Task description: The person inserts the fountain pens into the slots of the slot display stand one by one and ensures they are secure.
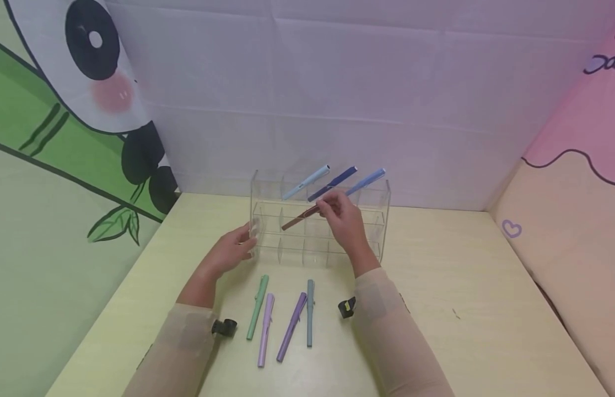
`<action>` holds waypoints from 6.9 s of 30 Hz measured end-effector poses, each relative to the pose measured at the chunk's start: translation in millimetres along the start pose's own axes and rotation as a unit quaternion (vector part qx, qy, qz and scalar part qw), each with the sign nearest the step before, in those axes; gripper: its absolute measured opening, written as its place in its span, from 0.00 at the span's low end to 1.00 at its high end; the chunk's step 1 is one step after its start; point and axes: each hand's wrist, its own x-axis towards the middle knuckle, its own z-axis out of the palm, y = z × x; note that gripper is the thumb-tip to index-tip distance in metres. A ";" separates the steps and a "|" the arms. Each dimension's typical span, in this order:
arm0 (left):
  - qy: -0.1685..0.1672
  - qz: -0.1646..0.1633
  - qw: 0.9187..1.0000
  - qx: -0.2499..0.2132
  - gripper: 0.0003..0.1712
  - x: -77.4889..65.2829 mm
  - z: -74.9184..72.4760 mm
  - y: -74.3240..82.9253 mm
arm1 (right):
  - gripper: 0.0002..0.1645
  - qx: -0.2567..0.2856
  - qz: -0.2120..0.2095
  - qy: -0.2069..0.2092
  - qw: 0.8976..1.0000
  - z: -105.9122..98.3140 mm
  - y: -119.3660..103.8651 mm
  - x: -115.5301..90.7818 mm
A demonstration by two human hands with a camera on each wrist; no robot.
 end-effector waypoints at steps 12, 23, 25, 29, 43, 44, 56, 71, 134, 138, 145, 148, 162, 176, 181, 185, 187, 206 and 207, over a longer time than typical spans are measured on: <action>0.000 -0.002 1.000 -0.005 0.34 1.5 0.5 -2.7 | 0.17 -0.015 -0.011 -0.003 1.000 -0.2 2.3 0.3; -0.005 -0.003 1.000 -0.010 0.34 1.9 2.1 -2.6 | 0.14 0.068 -0.092 0.162 0.980 -10.9 28.5 -21.5; -0.003 -0.003 1.000 -0.006 0.34 2.1 1.6 -2.6 | 0.15 0.056 -0.074 0.140 0.986 -15.4 31.7 -28.5; -0.002 -0.007 1.000 -0.003 0.34 1.6 -0.3 -2.6 | 0.18 -0.037 0.024 -0.002 0.999 -25.0 25.0 -42.8; -0.001 -0.007 1.000 0.000 0.34 -0.7 -2.1 -5.1 | 0.30 -0.244 0.221 -0.387 0.862 13.6 18.3 -70.5; 0.000 -0.008 1.000 0.001 0.34 -1.1 -2.2 -5.0 | 0.31 -0.242 0.222 -0.383 0.863 16.4 19.3 -71.4; -0.004 -0.004 1.000 -0.010 0.34 -2.4 -2.6 -4.5 | 0.24 -0.286 0.192 -0.368 0.864 38.4 27.2 -78.1; -0.006 -0.003 1.000 -0.003 0.33 -5.1 -4.7 -0.2 | 0.19 -0.184 0.188 -0.310 0.914 15.0 19.8 -66.2; 0.000 -0.012 1.000 -0.011 0.34 -3.7 -1.9 -4.7 | 0.23 0.269 -0.073 0.233 0.932 -18.9 54.1 1.8; 0.001 -0.005 1.000 -0.011 0.34 -3.1 -2.1 -3.6 | 0.24 0.224 -0.050 0.167 0.959 -21.9 53.8 2.5; -0.006 0.006 1.000 -0.008 0.34 -6.2 -5.1 -4.9 | 0.23 0.118 0.002 0.072 0.990 -26.3 42.1 -3.2; -0.005 0.006 1.000 -0.009 0.34 -6.4 -5.9 -6.0 | 0.24 0.091 0.022 0.048 0.994 -27.9 38.5 -3.7; -0.008 0.002 1.000 -0.008 0.34 -6.5 -6.6 -5.3 | 0.19 0.021 0.025 0.001 0.999 -31.1 4.9 -9.5; -0.011 0.004 1.000 -0.014 0.35 -9.6 -8.4 -2.3 | 0.22 0.013 0.026 0.005 1.000 -31.6 37.6 -5.8; -0.010 0.004 1.000 -0.016 0.34 -10.7 -8.4 -2.2 | 0.23 -0.005 0.024 0.012 1.000 -30.1 38.3 -7.5; -0.012 -0.002 1.000 -0.018 0.35 -10.9 -8.4 -2.1 | 0.22 -0.029 0.033 0.015 0.999 -29.2 39.6 -8.3; -0.013 -0.004 1.000 -0.018 0.35 -11.1 -8.4 -2.6 | 0.21 -0.038 0.037 0.013 0.999 -29.0 38.5 -8.8; -0.017 -0.005 1.000 -0.019 0.35 -9.8 -7.9 -4.9 | 0.21 -0.070 0.016 0.056 0.996 -51.8 -14.1 -23.8; -0.018 -0.004 1.000 -0.018 0.35 -9.9 -8.0 -5.0 | 0.22 -0.084 0.021 -0.003 0.996 -49.8 -15.6 -27.5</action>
